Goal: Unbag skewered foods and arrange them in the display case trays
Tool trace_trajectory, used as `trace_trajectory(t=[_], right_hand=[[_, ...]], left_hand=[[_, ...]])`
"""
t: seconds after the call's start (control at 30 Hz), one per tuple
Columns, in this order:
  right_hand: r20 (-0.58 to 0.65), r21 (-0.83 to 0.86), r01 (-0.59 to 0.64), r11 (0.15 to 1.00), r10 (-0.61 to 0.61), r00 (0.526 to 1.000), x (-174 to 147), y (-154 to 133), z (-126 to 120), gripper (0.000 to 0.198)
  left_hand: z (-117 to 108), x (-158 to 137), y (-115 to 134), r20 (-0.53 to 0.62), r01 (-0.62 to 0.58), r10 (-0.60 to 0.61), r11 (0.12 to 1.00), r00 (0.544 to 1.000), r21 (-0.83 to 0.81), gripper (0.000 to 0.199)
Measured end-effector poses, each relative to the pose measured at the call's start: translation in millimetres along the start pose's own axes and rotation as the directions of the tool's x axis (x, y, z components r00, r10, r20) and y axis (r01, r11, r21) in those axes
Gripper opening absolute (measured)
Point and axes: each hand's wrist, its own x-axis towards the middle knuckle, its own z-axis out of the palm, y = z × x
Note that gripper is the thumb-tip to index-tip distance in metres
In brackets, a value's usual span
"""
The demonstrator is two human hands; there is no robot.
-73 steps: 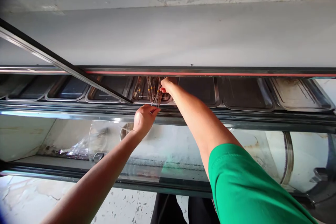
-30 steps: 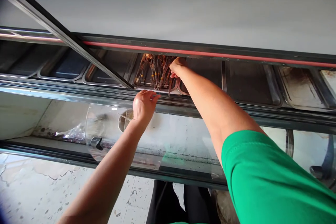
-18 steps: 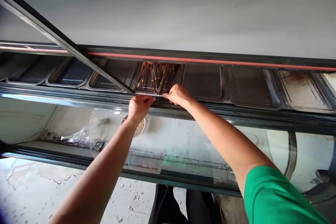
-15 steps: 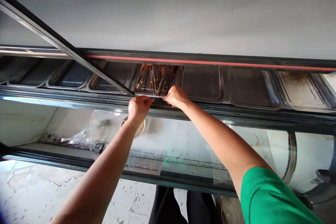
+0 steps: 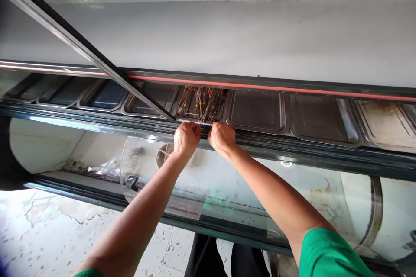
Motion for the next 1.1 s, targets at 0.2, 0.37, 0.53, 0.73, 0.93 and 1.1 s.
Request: trace_trajectory(t=[0.2,0.37,0.53,0.73,0.93,1.1], right_hand=[[0.018,0.013,-0.085,0.996,0.085,0.996,5,-4,5,0.027],[0.057,0.043,-0.123,0.991,0.12,0.991,11,-14,0,0.027],[0.031,0.111,-0.099,0.989,0.096,0.995,-17,-4,-4,0.038],[-0.065,0.224,-0.215,0.951,0.235,0.97,-177,48,77,0.035],[0.184,0.241,-0.754,0.612,0.733,0.654,-391,75,201,0.037],[0.449,0.427,-0.883,-0.194,0.893,0.021,-553,67,275,0.039]], left_hand=[[4,-2,4,-0.025,0.048,-0.047,0.996,0.999,0.071,0.019],[0,4,5,-0.005,0.108,-0.108,0.992,0.994,0.07,0.017],[-2,7,-8,0.0,0.01,-0.01,1.0,1.0,0.008,0.022],[0,-60,-12,-0.263,-0.316,0.325,0.946,0.908,0.076,0.029],[36,-206,-12,0.173,-0.736,0.774,0.632,0.609,-0.241,0.03],[91,-294,1,0.509,-0.721,0.765,0.601,0.394,-0.345,0.051]])
